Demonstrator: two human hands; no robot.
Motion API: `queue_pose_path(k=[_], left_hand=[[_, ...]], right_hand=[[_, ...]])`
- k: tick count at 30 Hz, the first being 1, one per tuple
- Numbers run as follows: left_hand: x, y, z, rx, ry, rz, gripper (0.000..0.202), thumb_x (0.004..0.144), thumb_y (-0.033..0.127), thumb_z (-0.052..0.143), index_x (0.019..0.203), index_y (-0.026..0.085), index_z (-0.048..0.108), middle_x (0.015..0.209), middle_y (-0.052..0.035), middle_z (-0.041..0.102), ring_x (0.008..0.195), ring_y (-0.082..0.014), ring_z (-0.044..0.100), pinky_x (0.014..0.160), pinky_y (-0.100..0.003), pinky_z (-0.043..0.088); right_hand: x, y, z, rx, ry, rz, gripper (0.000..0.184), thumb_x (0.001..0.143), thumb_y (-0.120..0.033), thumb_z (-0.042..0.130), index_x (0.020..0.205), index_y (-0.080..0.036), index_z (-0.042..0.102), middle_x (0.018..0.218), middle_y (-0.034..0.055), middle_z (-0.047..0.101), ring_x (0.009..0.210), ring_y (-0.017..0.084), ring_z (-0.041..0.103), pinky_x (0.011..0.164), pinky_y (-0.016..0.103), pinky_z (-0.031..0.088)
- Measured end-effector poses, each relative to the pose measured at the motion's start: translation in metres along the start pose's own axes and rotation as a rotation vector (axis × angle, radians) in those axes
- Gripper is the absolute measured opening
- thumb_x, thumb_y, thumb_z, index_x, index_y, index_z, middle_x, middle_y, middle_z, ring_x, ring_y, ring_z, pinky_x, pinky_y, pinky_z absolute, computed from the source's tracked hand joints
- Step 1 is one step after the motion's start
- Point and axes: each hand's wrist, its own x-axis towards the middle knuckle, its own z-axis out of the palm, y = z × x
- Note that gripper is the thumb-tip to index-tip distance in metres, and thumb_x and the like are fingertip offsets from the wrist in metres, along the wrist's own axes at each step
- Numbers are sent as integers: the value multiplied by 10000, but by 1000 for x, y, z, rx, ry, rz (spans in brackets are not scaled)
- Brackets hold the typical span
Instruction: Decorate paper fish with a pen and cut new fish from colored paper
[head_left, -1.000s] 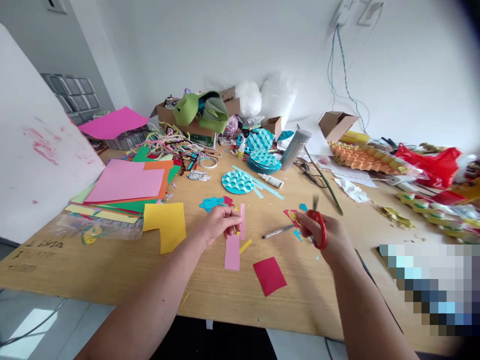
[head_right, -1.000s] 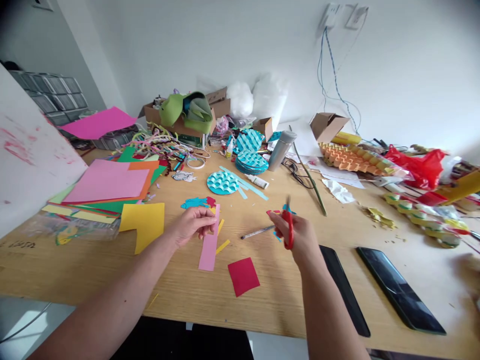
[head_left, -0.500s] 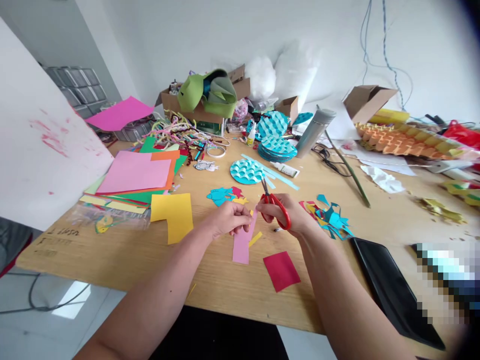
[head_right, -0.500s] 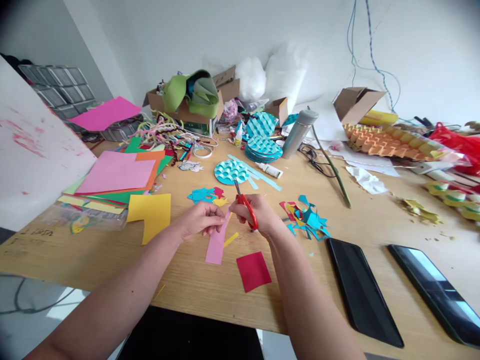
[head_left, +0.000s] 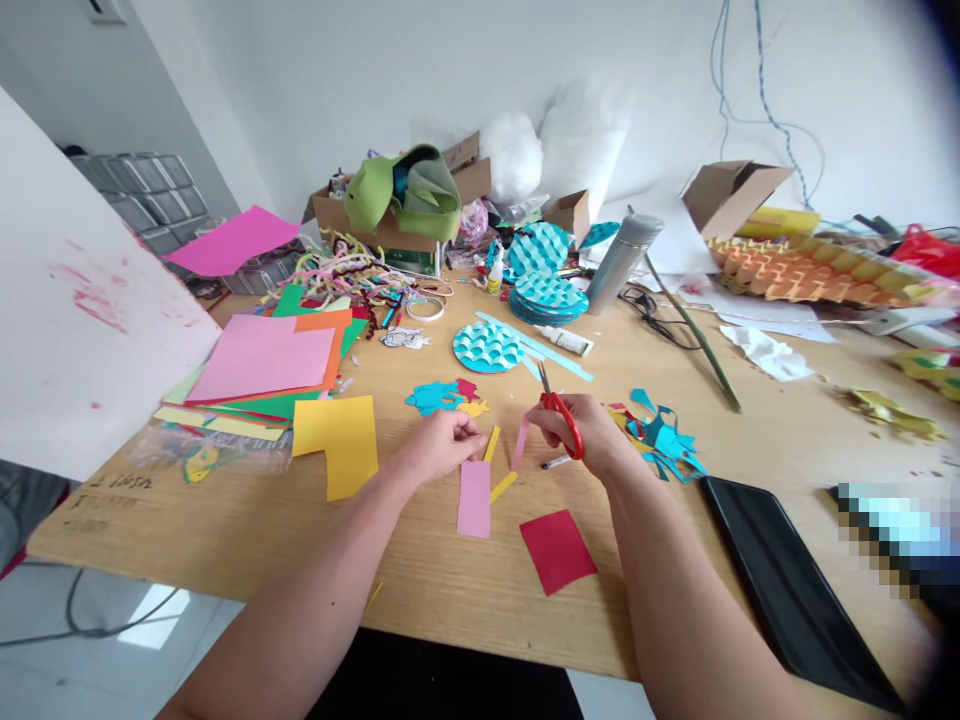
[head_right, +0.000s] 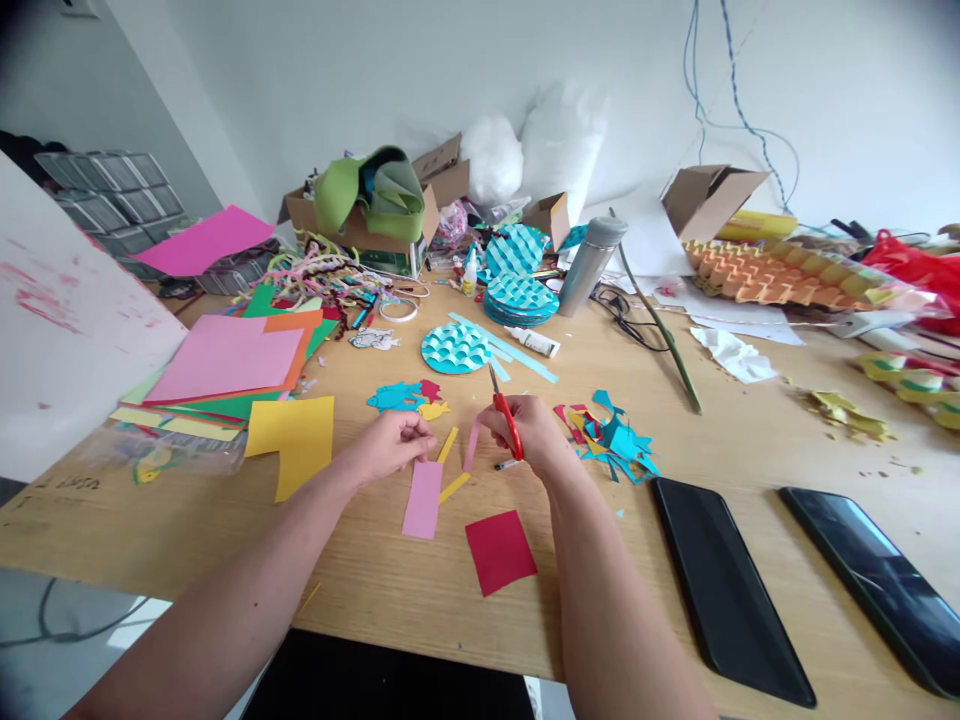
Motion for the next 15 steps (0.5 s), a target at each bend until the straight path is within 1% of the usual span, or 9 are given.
queue_pose_path(k=[2, 4, 6, 8, 10, 12, 13, 15], left_hand=[[1, -2, 0, -16, 38, 36, 134, 716, 129, 729, 617, 163, 645, 550, 1, 614, 481, -100, 503, 453, -191, 328], [1, -2, 1, -67, 58, 72, 83, 699, 177, 772, 687, 164, 691, 626, -13, 647, 543, -112, 541, 472, -191, 353], [0, -1, 2, -154, 27, 85, 137, 702, 238, 788, 801, 165, 728, 738, -38, 685, 625, -128, 584, 504, -195, 392], [-1, 0, 5, -231, -29, 71, 197, 706, 268, 788, 861, 158, 735, 795, -56, 696, 672, -137, 606, 541, -205, 430], [-2, 1, 6, -267, -58, 58, 177, 688, 254, 789, 812, 143, 728, 746, -51, 684, 641, -130, 599, 548, -213, 438], [-1, 2, 7, -272, -61, 52, 121, 668, 221, 775, 717, 137, 703, 650, -30, 652, 561, -112, 563, 518, -209, 415], [-1, 2, 6, -277, -50, 53, 99, 662, 205, 759, 679, 138, 688, 620, -23, 640, 533, -104, 546, 501, -206, 400], [1, 3, 3, -314, 31, 50, 74, 646, 178, 728, 632, 142, 664, 594, -20, 633, 509, -99, 532, 482, -201, 380]], right_hand=[[-1, -2, 0, 26, -13, -31, 266, 697, -348, 593, 502, -181, 526, 445, -33, 480, 440, 95, 400, 435, 224, 285], [-3, -4, 3, 71, -47, -81, 302, 715, -355, 583, 480, -188, 495, 449, -29, 479, 454, 98, 403, 449, 229, 300], [-5, -7, 8, 120, -71, -126, 291, 721, -357, 584, 497, -188, 506, 465, -26, 492, 474, 103, 418, 467, 233, 315], [-6, -9, 14, 158, -73, -149, 265, 721, -363, 591, 533, -185, 533, 483, -24, 506, 491, 108, 435, 484, 237, 328], [-6, -10, 21, 179, -77, -153, 258, 724, -373, 600, 557, -183, 546, 492, -26, 510, 497, 110, 445, 498, 241, 342], [-7, -12, 25, 170, -84, -155, 258, 735, -383, 612, 584, -180, 561, 505, -26, 524, 507, 115, 467, 520, 246, 370], [-8, -13, 25, 151, -80, -165, 252, 743, -386, 621, 611, -176, 578, 525, -20, 547, 523, 121, 492, 539, 250, 390], [-12, -17, 23, 87, -50, -224, 234, 771, -389, 627, 706, -164, 622, 616, 9, 625, 600, 146, 568, 601, 265, 436]])
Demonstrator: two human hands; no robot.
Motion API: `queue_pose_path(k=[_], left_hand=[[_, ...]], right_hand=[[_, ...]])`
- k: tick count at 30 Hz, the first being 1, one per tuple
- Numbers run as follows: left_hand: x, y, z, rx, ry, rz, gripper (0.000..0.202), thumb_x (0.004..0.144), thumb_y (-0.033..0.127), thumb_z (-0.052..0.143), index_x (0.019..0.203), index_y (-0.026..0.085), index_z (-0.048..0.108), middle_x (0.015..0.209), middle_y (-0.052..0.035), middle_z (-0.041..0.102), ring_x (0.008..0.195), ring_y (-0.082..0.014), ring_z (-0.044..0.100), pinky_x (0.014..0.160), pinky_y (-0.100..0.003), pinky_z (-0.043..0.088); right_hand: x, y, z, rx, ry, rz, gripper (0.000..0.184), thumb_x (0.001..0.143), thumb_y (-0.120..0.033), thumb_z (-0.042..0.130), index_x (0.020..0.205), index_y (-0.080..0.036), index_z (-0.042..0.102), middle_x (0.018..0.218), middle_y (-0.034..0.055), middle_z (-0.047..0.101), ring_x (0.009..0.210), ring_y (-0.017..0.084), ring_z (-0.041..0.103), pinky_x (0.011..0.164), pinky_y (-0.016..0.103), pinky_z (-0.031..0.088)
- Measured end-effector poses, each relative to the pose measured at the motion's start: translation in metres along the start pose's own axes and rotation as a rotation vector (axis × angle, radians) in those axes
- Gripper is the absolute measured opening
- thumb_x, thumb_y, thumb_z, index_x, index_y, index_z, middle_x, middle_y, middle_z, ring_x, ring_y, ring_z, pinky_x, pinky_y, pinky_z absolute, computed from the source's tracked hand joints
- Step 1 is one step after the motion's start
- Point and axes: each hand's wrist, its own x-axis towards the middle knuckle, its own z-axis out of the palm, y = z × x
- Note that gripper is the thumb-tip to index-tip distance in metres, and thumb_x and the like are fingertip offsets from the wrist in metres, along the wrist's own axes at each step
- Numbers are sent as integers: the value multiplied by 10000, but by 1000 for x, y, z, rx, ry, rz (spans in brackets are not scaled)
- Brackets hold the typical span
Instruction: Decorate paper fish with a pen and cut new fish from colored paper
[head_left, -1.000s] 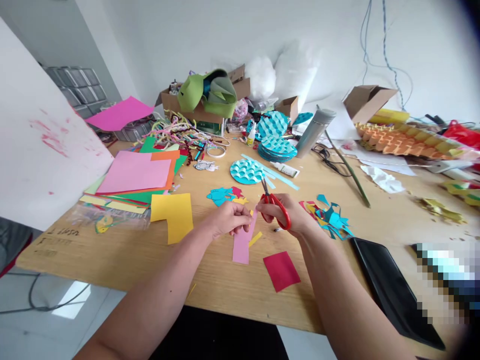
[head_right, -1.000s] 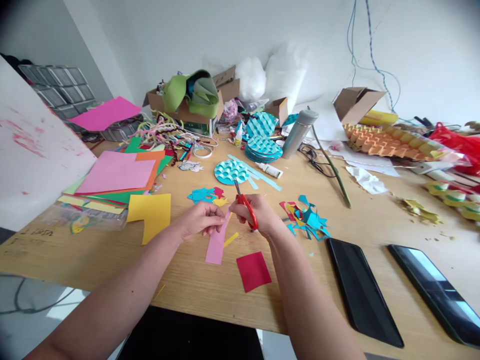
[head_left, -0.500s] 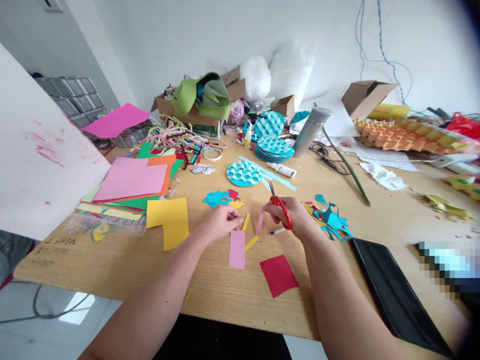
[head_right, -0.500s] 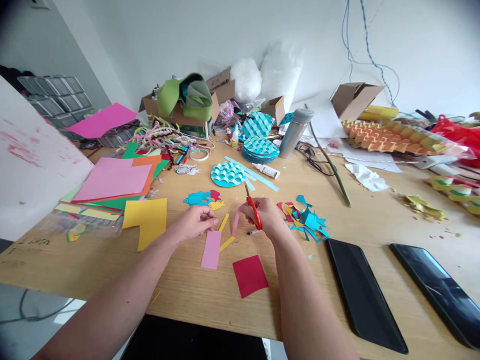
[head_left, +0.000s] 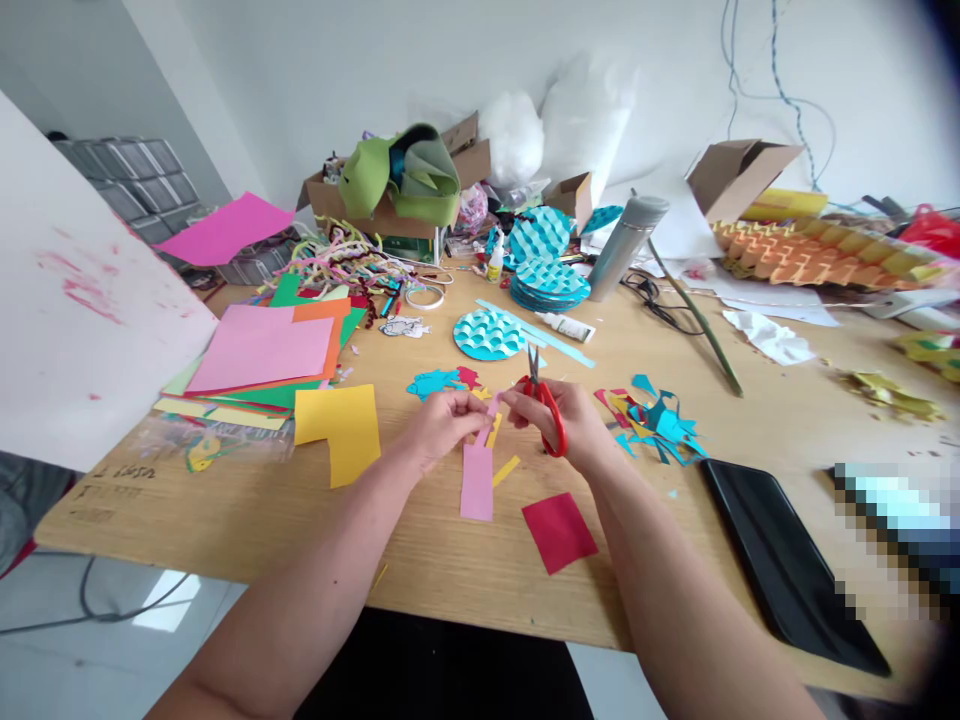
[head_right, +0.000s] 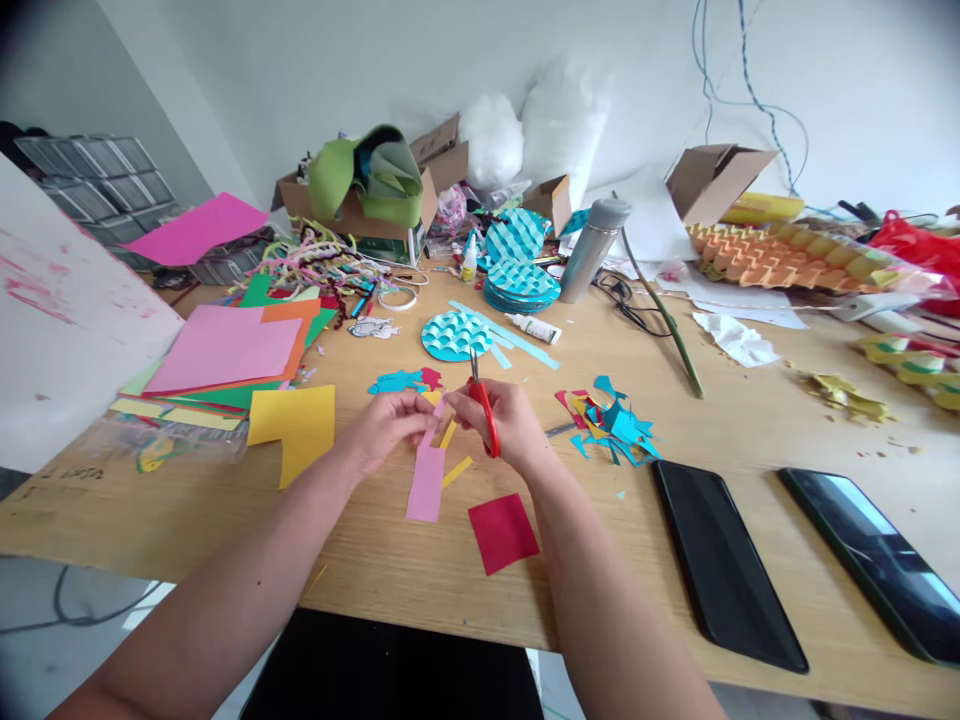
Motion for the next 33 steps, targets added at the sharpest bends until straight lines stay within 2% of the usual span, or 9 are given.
queue_pose_path(k=[3, 5, 10, 14, 19, 23, 27, 30, 33], left_hand=[[4, 3, -6, -93, 178, 16, 66, 618, 174, 708, 615, 144, 650, 587, -21, 634, 497, -95, 519, 478, -202, 376], [6, 4, -11, -134, 240, 27, 77, 618, 197, 707, 631, 145, 652, 582, -12, 625, 499, -90, 514, 486, -200, 380], [6, 5, -13, -171, 262, 46, 115, 610, 221, 717, 667, 145, 653, 595, -11, 626, 526, -95, 535, 514, -203, 400], [4, 7, -10, -169, 220, 47, 146, 593, 241, 731, 659, 138, 652, 600, -26, 635, 513, -103, 532, 503, -218, 401], [3, 7, -9, -146, 220, 36, 164, 568, 256, 727, 645, 140, 641, 575, -4, 613, 498, -94, 509, 494, -215, 390], [5, 6, -11, -150, 253, 44, 185, 566, 280, 723, 659, 145, 637, 574, 4, 608, 510, -94, 510, 493, -211, 383], [7, 5, -12, -148, 248, 43, 198, 568, 290, 729, 665, 147, 634, 584, 1, 620, 509, -94, 510, 499, -216, 393], [7, 4, -11, -132, 217, 30, 203, 577, 298, 735, 656, 144, 628, 589, -8, 628, 496, -93, 508, 489, -216, 385], [6, 4, -11, -119, 199, 21, 203, 585, 299, 735, 652, 144, 623, 589, -10, 628, 483, -88, 504, 478, -211, 373]], right_hand=[[-10, -9, -7, -167, 18, -157, 207, 828, -348, 589, 893, -161, 650, 851, 64, 709, 782, 194, 648, 709, 293, 474], [-23, -13, -11, -335, -32, -230, 180, 849, -272, 548, 960, -165, 640, 940, 82, 710, 839, 208, 656, 745, 305, 473], [-74, -1, -15, -820, -204, -263, 141, 839, -146, 490, 898, -174, 615, 783, 78, 662, 763, 226, 621, 767, 351, 461], [-116, 16, -19, -858, -271, -277, 163, 862, -109, 445, 862, -178, 592, 800, 93, 663, 831, 247, 637, 828, 398, 465], [-146, 25, -36, -886, -219, -263, 223, 800, -46, 472, 930, -193, 578, 807, 72, 684, 815, 240, 669, 872, 424, 472], [-158, 26, -34, -943, -182, -220, 267, 747, -27, 499, 944, -188, 579, 898, 102, 700, 855, 270, 658, 807, 414, 500], [-160, 18, -6, -883, -175, -233, 317, 703, 0, 502, 946, -183, 590, 942, 115, 690, 847, 260, 635, 752, 370, 500], [-147, 12, 9, -793, -219, -282, 273, 731, -14, 520, 926, -194, 582, 910, 90, 681, 852, 233, 627, 754, 321, 480], [-118, 14, 2, -903, -82, -286, 149, 820, -79, 501, 894, -180, 580, 825, 95, 676, 796, 239, 632, 726, 323, 452]])
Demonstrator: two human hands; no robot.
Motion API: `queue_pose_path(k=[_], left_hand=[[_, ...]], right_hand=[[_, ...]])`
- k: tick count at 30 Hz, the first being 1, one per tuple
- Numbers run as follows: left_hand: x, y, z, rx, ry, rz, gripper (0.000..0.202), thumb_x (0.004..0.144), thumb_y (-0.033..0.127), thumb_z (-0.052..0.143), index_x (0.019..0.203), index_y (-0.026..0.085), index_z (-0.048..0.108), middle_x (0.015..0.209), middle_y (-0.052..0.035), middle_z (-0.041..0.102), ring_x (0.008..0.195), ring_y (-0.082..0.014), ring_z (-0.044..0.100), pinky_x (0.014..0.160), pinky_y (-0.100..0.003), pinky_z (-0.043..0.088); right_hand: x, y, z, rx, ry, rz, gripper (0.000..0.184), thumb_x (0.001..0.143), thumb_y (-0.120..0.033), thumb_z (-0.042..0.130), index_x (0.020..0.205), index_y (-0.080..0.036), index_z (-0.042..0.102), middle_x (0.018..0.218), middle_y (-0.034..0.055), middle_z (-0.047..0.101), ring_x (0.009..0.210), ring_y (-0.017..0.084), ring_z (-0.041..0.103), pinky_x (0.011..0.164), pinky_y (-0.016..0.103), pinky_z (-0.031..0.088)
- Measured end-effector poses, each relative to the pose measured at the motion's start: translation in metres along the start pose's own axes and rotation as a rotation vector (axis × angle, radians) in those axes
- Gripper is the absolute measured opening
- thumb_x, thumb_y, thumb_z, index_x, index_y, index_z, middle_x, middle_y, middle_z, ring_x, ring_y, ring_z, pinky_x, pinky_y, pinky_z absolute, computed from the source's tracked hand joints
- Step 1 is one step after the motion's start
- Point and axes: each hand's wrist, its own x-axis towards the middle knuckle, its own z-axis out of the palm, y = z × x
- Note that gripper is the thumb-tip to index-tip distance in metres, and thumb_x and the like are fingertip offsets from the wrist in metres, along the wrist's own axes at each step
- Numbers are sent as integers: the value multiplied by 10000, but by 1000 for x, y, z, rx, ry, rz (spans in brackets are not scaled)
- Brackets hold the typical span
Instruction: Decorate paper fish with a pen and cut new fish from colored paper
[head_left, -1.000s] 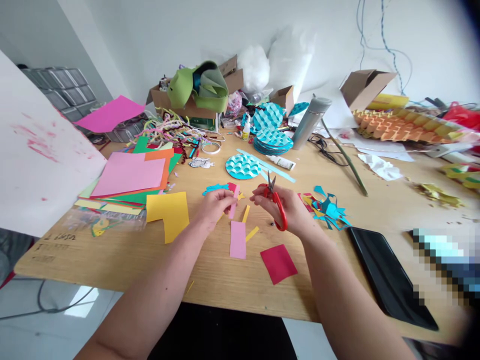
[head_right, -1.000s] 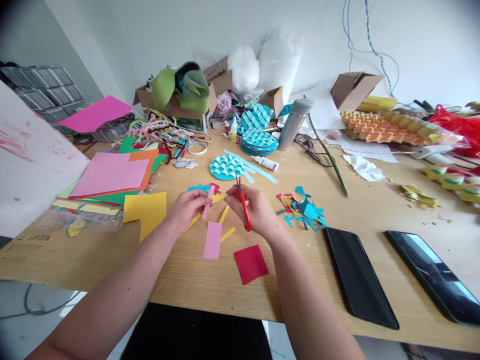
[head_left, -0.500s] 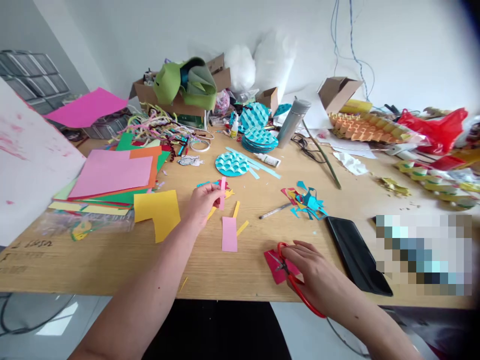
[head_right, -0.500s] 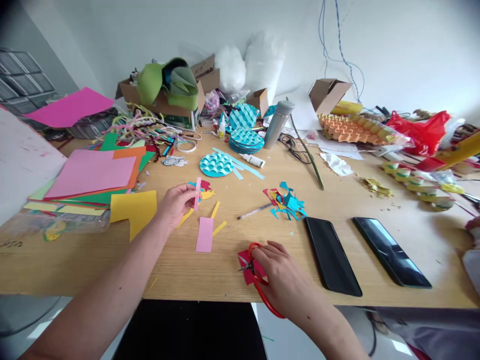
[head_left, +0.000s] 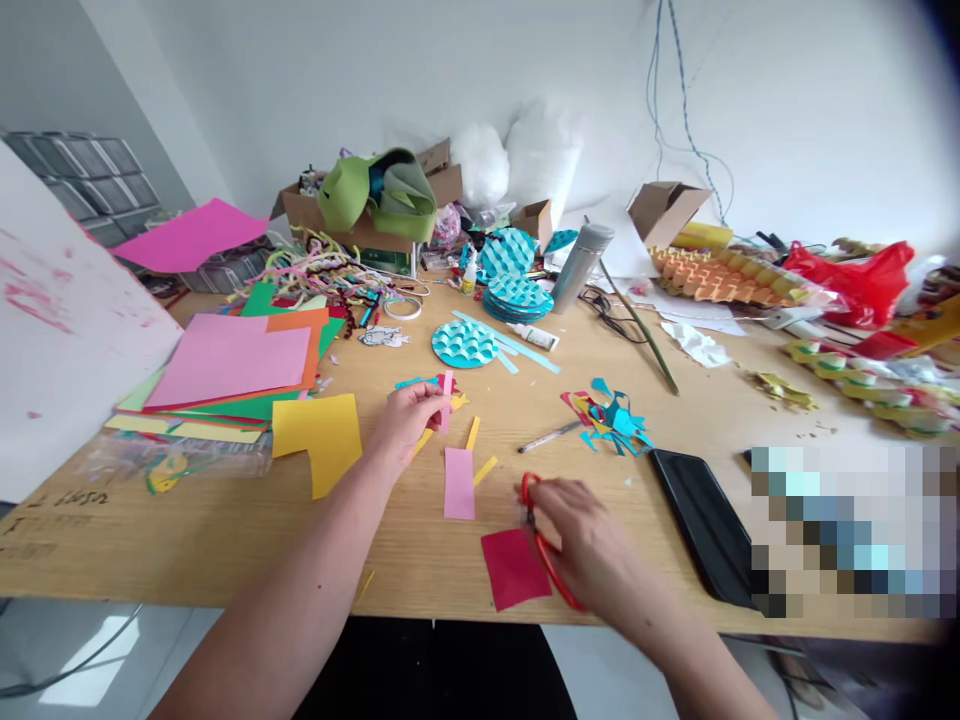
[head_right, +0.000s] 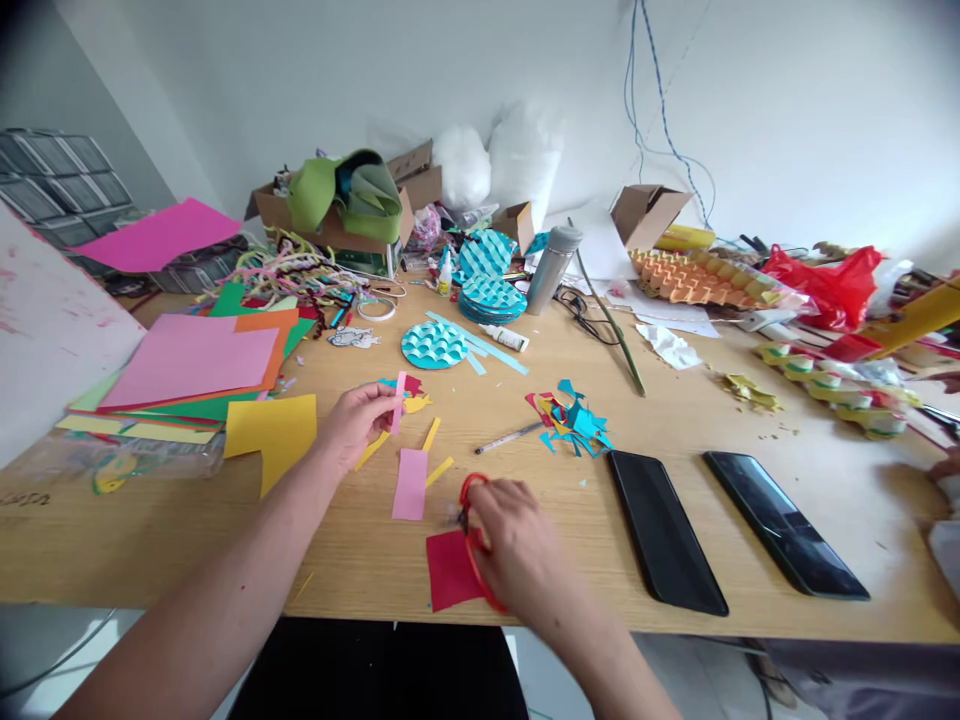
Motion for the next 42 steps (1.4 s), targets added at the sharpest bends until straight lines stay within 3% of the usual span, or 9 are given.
queue_pose_path(k=[3, 6, 8, 18, 24, 31, 34, 38, 42], left_hand=[[-1, 0, 0, -5, -3, 1, 205, 589, 300, 737, 661, 142, 628, 601, -13, 636, 480, -82, 500, 478, -208, 373], [0, 1, 0, -21, -8, 1, 212, 580, 301, 743, 662, 139, 633, 604, -19, 638, 489, -90, 510, 481, -212, 381], [1, 1, -1, -34, 5, 4, 214, 570, 298, 746, 658, 137, 637, 589, -19, 630, 493, -95, 515, 483, -216, 387], [6, 5, -8, -110, 146, 52, 205, 573, 316, 725, 639, 151, 624, 540, 5, 603, 472, -80, 491, 476, -206, 372], [4, 6, -7, -118, 112, 22, 218, 574, 329, 724, 657, 157, 620, 552, 6, 614, 470, -74, 494, 470, -196, 365], [-2, 5, 0, -66, -43, -71, 210, 569, 303, 738, 642, 154, 609, 561, -24, 633, 452, -86, 494, 468, -215, 366], [-8, 4, 5, -11, -125, -105, 194, 604, 299, 720, 669, 158, 604, 615, -54, 675, 486, -103, 525, 481, -219, 360], [-18, 3, 14, 118, -283, -118, 159, 645, 291, 680, 687, 162, 597, 643, -69, 696, 525, -120, 545, 500, -225, 347], [-24, 1, 20, 206, -385, -162, 148, 641, 284, 659, 681, 160, 590, 663, -82, 710, 516, -117, 527, 504, -232, 340]], right_hand=[[31, 27, -3, -218, 16, 267, 108, 885, -168, 493, 879, -154, 600, 782, 113, 694, 754, 258, 665, 675, 318, 426], [58, 46, -3, -398, -60, 582, 259, 950, -256, 412, 925, -124, 634, 812, 165, 721, 783, 291, 701, 634, 320, 417], [70, 50, -1, -423, -91, 646, 311, 956, -259, 380, 929, -104, 649, 811, 189, 725, 781, 306, 713, 606, 323, 418], [78, 37, 14, -369, -185, 562, 255, 914, -207, 424, 920, -121, 664, 833, 181, 740, 837, 303, 726, 631, 316, 454], [107, 48, 8, -348, -128, 554, 273, 936, -241, 415, 976, -115, 655, 860, 194, 737, 866, 311, 718, 691, 335, 462], [140, 75, -7, -268, -6, 571, 269, 946, -245, 423, 1039, -97, 628, 967, 222, 721, 915, 327, 695, 725, 366, 455], [127, 67, -10, 26, 15, 499, 296, 941, -398, 470, 961, -145, 623, 893, 134, 730, 819, 245, 695, 684, 307, 474], [109, 46, -11, 842, 71, 293, 372, 788, -532, 652, 828, -164, 621, 792, 60, 690, 753, 195, 636, 669, 289, 471], [103, 35, -9, 981, 83, 395, 373, 649, -491, 759, 764, -172, 606, 704, 0, 632, 671, 155, 566, 636, 279, 431]])
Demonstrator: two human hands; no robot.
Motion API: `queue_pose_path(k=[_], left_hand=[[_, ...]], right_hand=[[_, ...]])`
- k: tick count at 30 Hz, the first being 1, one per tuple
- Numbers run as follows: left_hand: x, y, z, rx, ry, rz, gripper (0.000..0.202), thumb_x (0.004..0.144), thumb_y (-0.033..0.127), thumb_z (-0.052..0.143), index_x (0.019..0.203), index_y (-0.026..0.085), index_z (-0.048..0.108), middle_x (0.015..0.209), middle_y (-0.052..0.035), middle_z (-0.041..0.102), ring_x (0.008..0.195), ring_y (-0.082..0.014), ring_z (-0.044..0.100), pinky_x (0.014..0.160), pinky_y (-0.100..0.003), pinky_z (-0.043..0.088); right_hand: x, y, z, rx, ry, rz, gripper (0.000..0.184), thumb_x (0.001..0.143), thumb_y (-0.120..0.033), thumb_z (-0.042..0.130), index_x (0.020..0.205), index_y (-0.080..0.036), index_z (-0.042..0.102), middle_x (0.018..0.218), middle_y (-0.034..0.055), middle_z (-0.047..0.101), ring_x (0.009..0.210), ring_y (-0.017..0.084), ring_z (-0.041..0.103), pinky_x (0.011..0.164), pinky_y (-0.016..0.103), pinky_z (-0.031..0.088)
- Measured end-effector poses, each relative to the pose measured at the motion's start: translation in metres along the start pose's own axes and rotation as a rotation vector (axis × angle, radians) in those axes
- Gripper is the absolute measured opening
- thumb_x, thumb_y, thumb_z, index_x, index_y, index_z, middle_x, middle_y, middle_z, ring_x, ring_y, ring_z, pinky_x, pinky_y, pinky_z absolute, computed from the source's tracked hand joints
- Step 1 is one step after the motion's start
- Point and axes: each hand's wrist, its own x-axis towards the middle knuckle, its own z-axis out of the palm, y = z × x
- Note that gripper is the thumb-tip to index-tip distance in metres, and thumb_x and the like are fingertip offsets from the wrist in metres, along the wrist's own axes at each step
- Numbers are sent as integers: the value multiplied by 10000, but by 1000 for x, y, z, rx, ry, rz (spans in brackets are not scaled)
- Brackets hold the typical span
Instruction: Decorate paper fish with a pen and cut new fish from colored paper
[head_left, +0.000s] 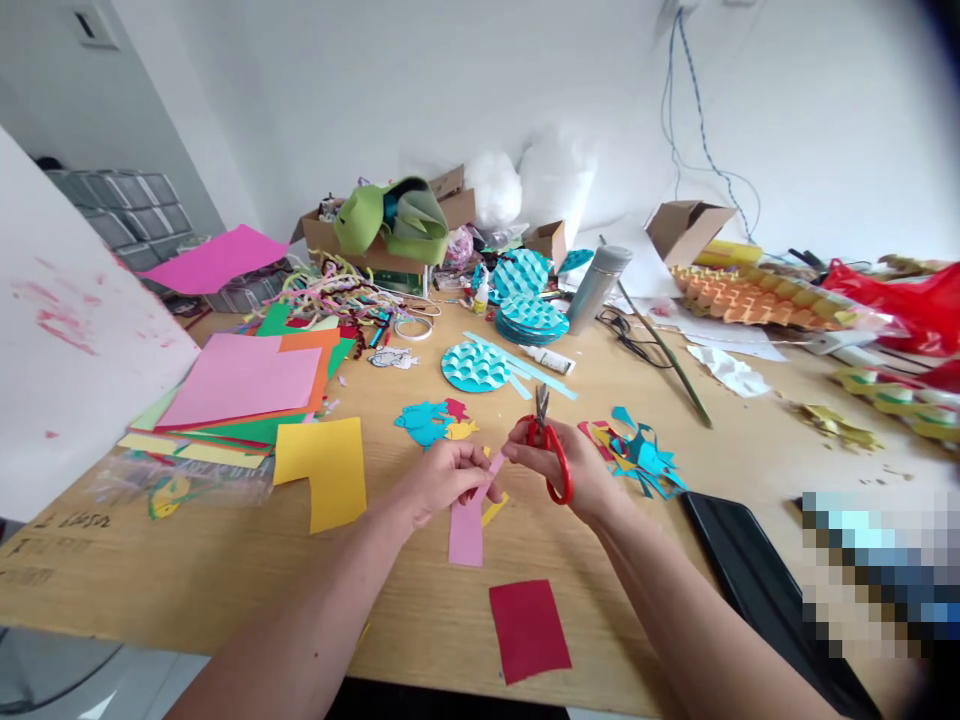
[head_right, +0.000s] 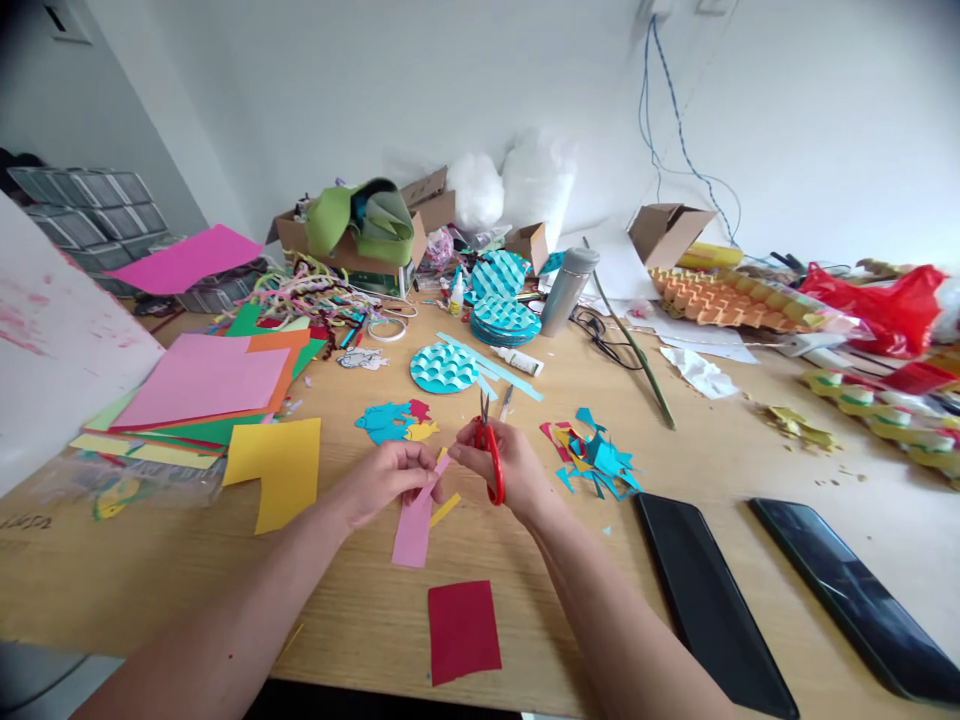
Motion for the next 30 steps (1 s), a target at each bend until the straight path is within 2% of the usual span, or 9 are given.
queue_pose_path(k=[6, 12, 17, 19, 22, 26, 30], left_hand=[[5, -7, 4, -15, 31, -38, 291, 629, 385, 748, 748, 159, 610, 616, -45, 679, 541, -132, 567, 525, -233, 353], [11, -11, 5, -50, 53, 16, 403, 614, 497, 817, 707, 144, 646, 533, 18, 568, 492, -94, 520, 490, -214, 332], [7, 9, 6, 40, 107, -2, 425, 618, 515, 817, 685, 141, 627, 637, -50, 668, 521, -108, 575, 495, -221, 401], [9, 19, 12, 56, 100, -17, 420, 624, 508, 816, 702, 142, 625, 663, -73, 693, 517, -119, 594, 484, -225, 413], [20, 24, 27, -31, 87, -3, 422, 620, 509, 813, 702, 146, 613, 641, -60, 694, 476, -105, 580, 460, -209, 388], [40, 9, 41, -159, 133, 13, 441, 594, 512, 819, 746, 130, 659, 577, -29, 663, 450, -82, 549, 462, -194, 378], [48, -8, 39, -228, 151, 6, 431, 586, 487, 826, 761, 123, 674, 573, -34, 663, 441, -79, 540, 463, -195, 376]], right_hand=[[-5, 11, 4, 78, 55, 30, 337, 628, -448, 749, 740, -175, 586, 670, -12, 597, 635, 142, 531, 618, 278, 407], [-11, 10, 3, 76, 41, -8, 378, 668, -519, 737, 756, -181, 593, 670, 2, 617, 628, 155, 563, 611, 281, 446], [-7, 18, -19, 46, 32, -43, 466, 805, -624, 606, 751, -161, 614, 731, 66, 685, 689, 179, 636, 669, 293, 495], [-5, 24, -26, 91, 16, -9, 528, 830, -669, 542, 739, -154, 612, 695, 78, 686, 620, 172, 630, 609, 287, 492], [-5, 30, -30, 109, -10, 14, 596, 833, -718, 486, 705, -151, 612, 613, 67, 658, 533, 154, 592, 531, 270, 456], [-11, 30, -37, 47, -99, 48, 617, 774, -760, 518, 629, -165, 589, 551, 51, 631, 489, 152, 573, 495, 268, 440], [-17, 26, -46, -7, -177, 115, 606, 776, -747, 525, 579, -175, 563, 515, 41, 613, 482, 148, 571, 491, 259, 442]])
